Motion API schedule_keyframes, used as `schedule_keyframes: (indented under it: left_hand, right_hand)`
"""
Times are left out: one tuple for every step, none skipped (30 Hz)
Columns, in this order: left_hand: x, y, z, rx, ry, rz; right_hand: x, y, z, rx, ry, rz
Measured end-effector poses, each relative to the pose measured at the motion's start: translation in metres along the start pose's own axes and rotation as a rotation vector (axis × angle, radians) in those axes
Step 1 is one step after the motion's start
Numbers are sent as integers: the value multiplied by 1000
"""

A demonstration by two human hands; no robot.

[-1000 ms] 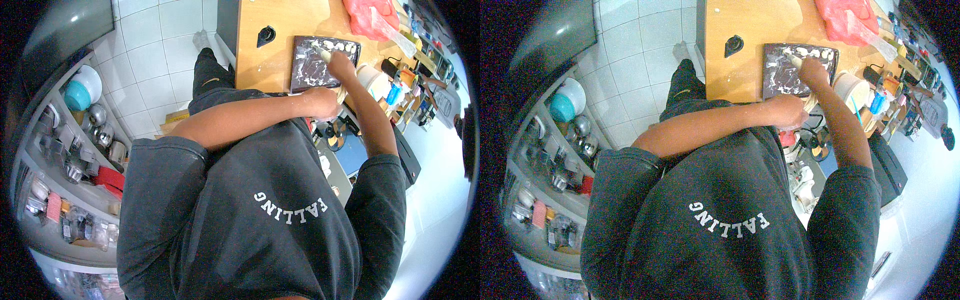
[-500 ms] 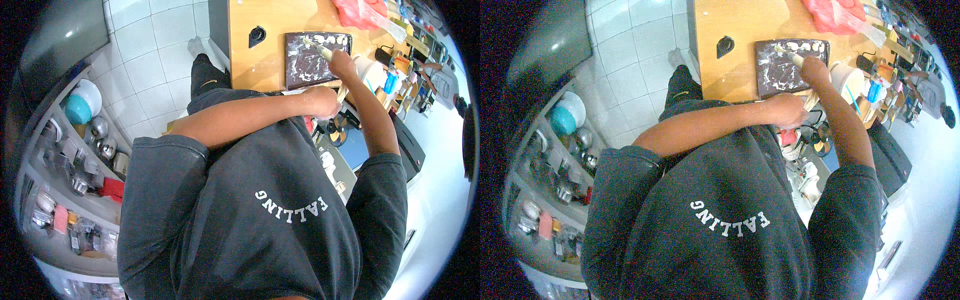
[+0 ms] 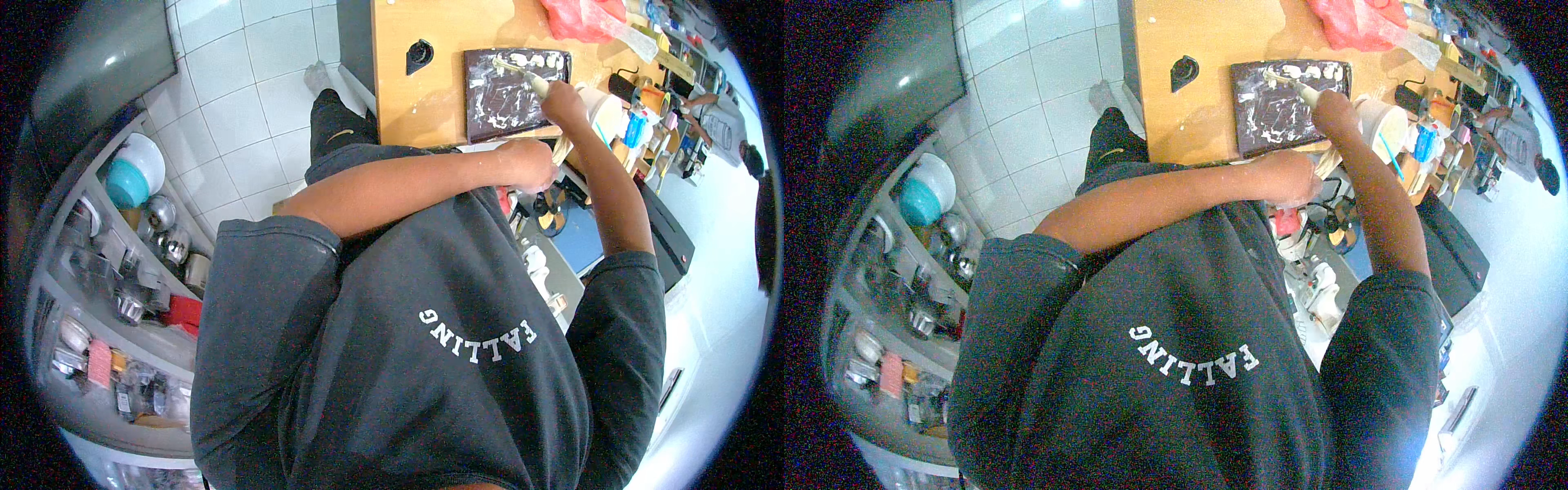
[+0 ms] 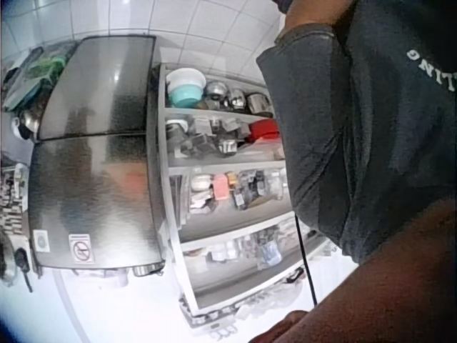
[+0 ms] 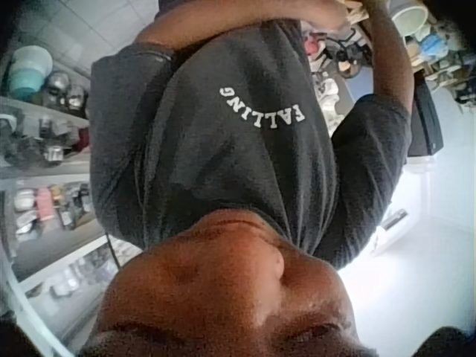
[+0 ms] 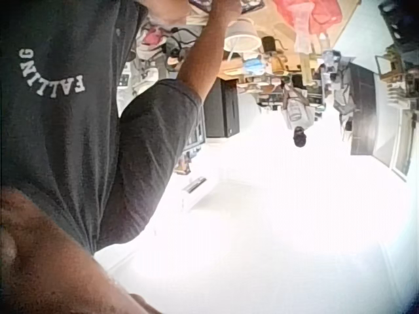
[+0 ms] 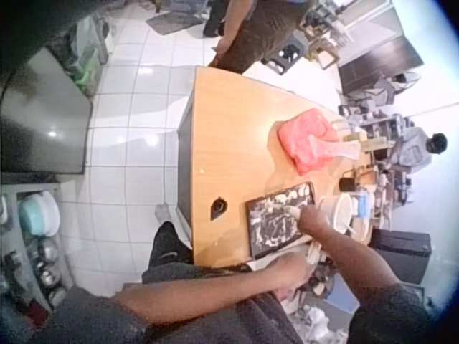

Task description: The person pipes portions of dough from a piping bag onto a dark tray, handling the bag with both hands to squeeze out individual dollops.

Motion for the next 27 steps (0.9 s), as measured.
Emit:
schedule_keyframes:
  left_hand:
    - [0,-1,2,5,-12,-9]
    - [-1,-2,5,10,-25,-17]
    - [-3,-3,9,10,-29,-13]
    - [-6,0,13,-75,-41,63]
    - [-9,5,18,-160,-54,140]
    - [-9,6,17,-167,-57,142]
    - [-7,3,18,-87,-66,73]
    - [-6,1,19,-7,-75,5]
    - [-7,5,19,-16,-76,13]
    - [-7,9,19,-49,-74,27]
    - [-8,12,17,-82,-71,40]
    - [-7,13,17,-83,-76,45]
    - [-8,14,18,-97,-116,52]
    - [-8,15,20,-111,-155,59]
    - [-7,17,18,-113,-156,66]
    - [-6,23,14,-161,-139,147]
    - [-6,29,10,-209,-120,228]
    - [-3,31,6,-213,-120,232]
    - [1,31,3,-159,-127,179]
    - [3,30,-1,-105,-134,125]
    - [5,27,0,-50,-192,42]
    - [8,27,-4,-50,-193,42]
    - [11,27,-9,-49,-178,45]
    - [9,26,-4,-45,-159,47]
    - [6,23,1,-40,-158,47]
    - [2,26,3,-123,-128,154]
    - [-4,30,6,-207,-98,262]
  right_hand:
    - [0,-1,2,-15,-2,-9]
    - [0,-1,3,-30,-3,-17]
    - [1,2,6,-32,-4,-12]
    - [1,5,8,-47,18,-24]
    - [2,7,9,-63,40,-36]
    - [5,6,7,-69,45,-34]
    - [10,3,6,-81,17,-41]
    - [15,0,7,-93,-11,-46]
    - [16,6,9,-73,-29,-10]
    - [16,11,8,-76,-20,-3]
    - [17,13,4,-89,28,-24]
    - [18,16,5,-103,67,-46]
    - [23,11,-1,-105,36,-16]
    - [25,9,-3,-107,37,-10]
    - [26,11,-5,-104,37,-20]
    - [27,12,-7,-99,38,-31]
    - [28,13,-7,-64,42,-16]
    - [29,16,-5,-65,46,-13]
    - [31,21,-3,-83,52,4]
    - [32,24,-3,-100,56,21]
    - [36,24,-3,-110,37,45]
    - [38,22,-4,-110,36,45]
    - [40,20,-5,-97,33,42]
    - [41,20,-5,-79,29,39]
    - [41,20,-6,-76,26,39]
    - [40,20,-6,-89,13,42]
    - [38,21,-8,-103,2,46]
Point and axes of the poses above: each hand's wrist, its own x-axis towards the middle knuckle, its own z-axis out of the back of the hand, y = z × x, the point moved 7 cm from there along x, towards the middle knuckle, and after that the axes turned 8 degrees about x, right-handed, at the moved point
